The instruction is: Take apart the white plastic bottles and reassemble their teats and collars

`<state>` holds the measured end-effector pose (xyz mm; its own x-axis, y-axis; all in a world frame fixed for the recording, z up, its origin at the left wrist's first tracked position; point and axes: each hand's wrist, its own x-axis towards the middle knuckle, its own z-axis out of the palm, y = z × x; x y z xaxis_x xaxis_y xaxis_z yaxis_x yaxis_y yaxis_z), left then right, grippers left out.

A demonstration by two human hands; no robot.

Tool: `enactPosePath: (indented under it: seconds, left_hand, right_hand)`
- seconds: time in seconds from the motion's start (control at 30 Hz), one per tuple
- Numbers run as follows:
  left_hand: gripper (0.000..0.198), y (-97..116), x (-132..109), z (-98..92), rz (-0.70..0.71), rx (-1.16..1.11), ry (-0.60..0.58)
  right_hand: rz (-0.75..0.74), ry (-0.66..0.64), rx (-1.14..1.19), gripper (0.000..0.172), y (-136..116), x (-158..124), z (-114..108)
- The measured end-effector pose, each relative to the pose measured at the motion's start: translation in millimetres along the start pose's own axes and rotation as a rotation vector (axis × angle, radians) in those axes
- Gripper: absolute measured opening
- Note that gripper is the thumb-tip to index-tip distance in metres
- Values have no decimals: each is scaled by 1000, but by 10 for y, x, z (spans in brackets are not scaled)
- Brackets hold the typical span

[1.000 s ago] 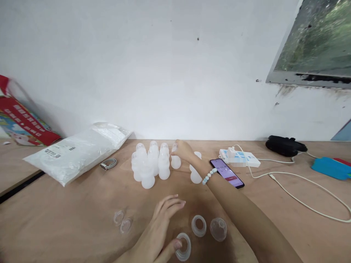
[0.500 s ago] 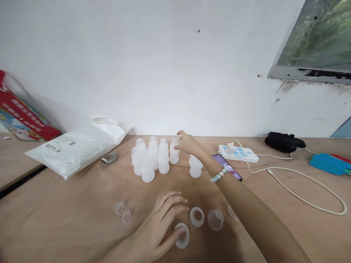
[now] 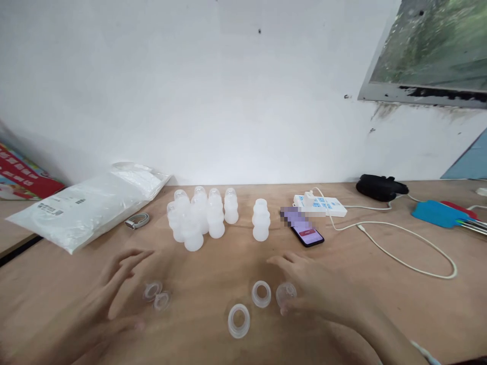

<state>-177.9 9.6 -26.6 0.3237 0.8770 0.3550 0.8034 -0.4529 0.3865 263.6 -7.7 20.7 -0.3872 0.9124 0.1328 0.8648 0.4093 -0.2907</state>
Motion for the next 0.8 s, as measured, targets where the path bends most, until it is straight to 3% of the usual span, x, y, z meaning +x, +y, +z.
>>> enactPosePath:
  seconds: [0.03, 0.13, 0.23, 0.37, 0.53, 0.63, 0.7, 0.8]
  left_hand:
    - [102, -156, -66, 32, -52, -1, -14]
    - [106, -374, -175, 176, -128, -50, -111]
    - [85, -219, -150, 350, -131, -130, -99]
    - [60, 104, -4, 509, -237, -111, -77]
    - [49, 176, 207, 562, -155, -94, -168]
    - [43, 207, 291, 592, -141, -115, -185]
    - [40, 263, 333, 608, -151, -136, -206]
    - [38, 368, 407, 609, -150, -152, -226]
  right_hand:
    - [27, -50, -14, 63, 49, -80, 88]
    - [115, -143, -67, 75, 98, -194, 344]
    - [147, -100, -106, 62, 49, -152, 547]
    - [141, 39, -175, 45, 49, 12, 676]
    - [90, 224, -269, 52, 166, 90, 650]
    - [56, 317, -283, 66, 228, 2, 585]
    - [66, 335, -287, 72, 277, -90, 544]
    - [86, 300, -244, 65, 365, -217, 519]
